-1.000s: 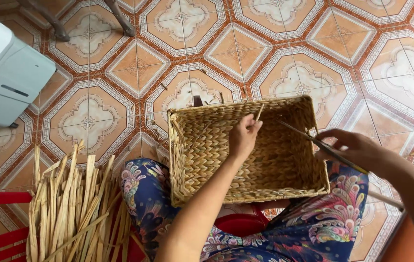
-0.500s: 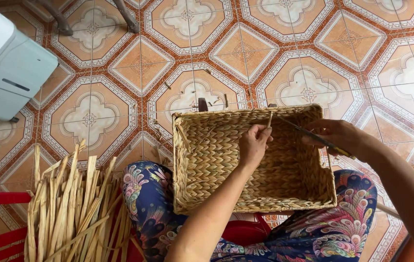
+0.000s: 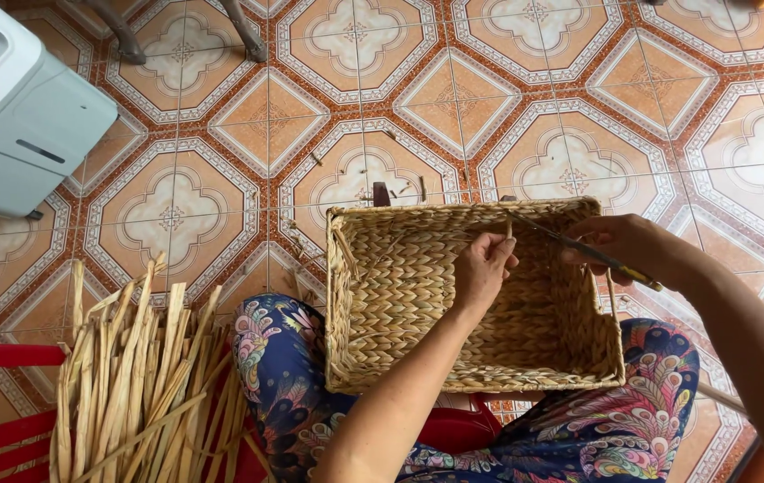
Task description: The recorder weaves a rectangular basket using natural fiber strips, finishing the frame and edges.
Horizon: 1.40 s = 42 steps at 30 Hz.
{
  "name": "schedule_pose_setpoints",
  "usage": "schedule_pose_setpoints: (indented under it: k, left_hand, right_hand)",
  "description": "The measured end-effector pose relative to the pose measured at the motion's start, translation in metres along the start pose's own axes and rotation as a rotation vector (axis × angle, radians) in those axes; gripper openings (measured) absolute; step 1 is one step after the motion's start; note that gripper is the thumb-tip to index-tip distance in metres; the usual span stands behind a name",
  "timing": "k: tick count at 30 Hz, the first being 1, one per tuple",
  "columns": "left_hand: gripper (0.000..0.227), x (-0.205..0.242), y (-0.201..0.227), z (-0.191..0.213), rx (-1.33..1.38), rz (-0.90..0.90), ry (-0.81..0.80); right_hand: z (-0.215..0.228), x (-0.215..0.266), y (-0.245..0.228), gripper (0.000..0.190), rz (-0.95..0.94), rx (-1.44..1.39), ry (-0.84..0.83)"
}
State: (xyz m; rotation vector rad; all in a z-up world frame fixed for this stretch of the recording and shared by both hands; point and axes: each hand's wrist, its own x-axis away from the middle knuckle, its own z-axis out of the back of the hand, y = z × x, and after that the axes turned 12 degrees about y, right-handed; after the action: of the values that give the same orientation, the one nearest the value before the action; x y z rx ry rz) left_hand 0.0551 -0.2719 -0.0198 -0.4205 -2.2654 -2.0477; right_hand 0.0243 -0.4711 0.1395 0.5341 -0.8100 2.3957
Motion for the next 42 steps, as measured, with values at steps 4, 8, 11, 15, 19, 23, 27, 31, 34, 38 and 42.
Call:
schedule_pose_setpoints:
  k: [4, 8, 11, 15, 19, 23, 27, 31, 34, 38, 42]
  left_hand:
    - [0.022, 0.006, -0.002, 0.007, -0.024, 0.011, -0.040]
    - [0.022, 0.042, 0.005, 0.045, -0.342, 0.095, -0.343]
    - [0.025, 0.071, 0.004, 0.090, -0.589, -0.141, -0.482]
    - [0.031, 0.075, 0.052, 0.160, -0.515, -0.222, -0.077]
    - [0.034, 0.062, 0.064, 0.203, -0.106, 0.117, 0.221]
    - [0.036, 0.060, 0.068, 0.187, 0.448, 0.420, 0.219]
    - [0.037, 0.040, 0.028, 0.165, 0.831, 0.535, 0.454]
    - [0.051, 0.021, -0.006, 0.154, 0.970, 0.590, 0.617]
    - [0.049, 0.010, -0.034, 0.155, 0.973, 0.525, 0.528]
    - [0.049, -0.006, -0.068, 0.152, 0.977, 0.388, 0.347]
    - [0.057, 0.002, -0.034, 0.152, 0.892, 0.321, 0.249]
  right_hand:
    - [-0.003, 0.017, -0.019, 0.051, -0.019, 0.119, 0.008]
    - [-0.021, 0.006, 0.027, 0.056, 0.149, 0.236, 0.049]
    - [-0.041, 0.015, 0.044, 0.065, 0.249, 0.305, -0.007]
    - [-0.086, 0.047, 0.022, 0.075, 0.099, -0.083, -0.193]
    - [-0.136, 0.058, -0.025, 0.077, 0.244, -0.415, -0.296]
    - [-0.154, 0.058, -0.086, 0.073, 0.183, -0.405, -0.257]
    - [-0.170, 0.090, -0.124, 0.063, 0.078, -0.715, -0.272]
    - [-0.210, 0.106, -0.126, 0.056, -0.115, -1.044, -0.362]
    - [-0.209, 0.115, -0.157, 0.048, -0.349, -1.070, -0.375]
    - [-0.223, 0.105, -0.160, 0.045, -0.270, -1.194, -0.373]
    - [-0.227, 0.097, -0.173, 0.049, -0.288, -1.194, -0.312]
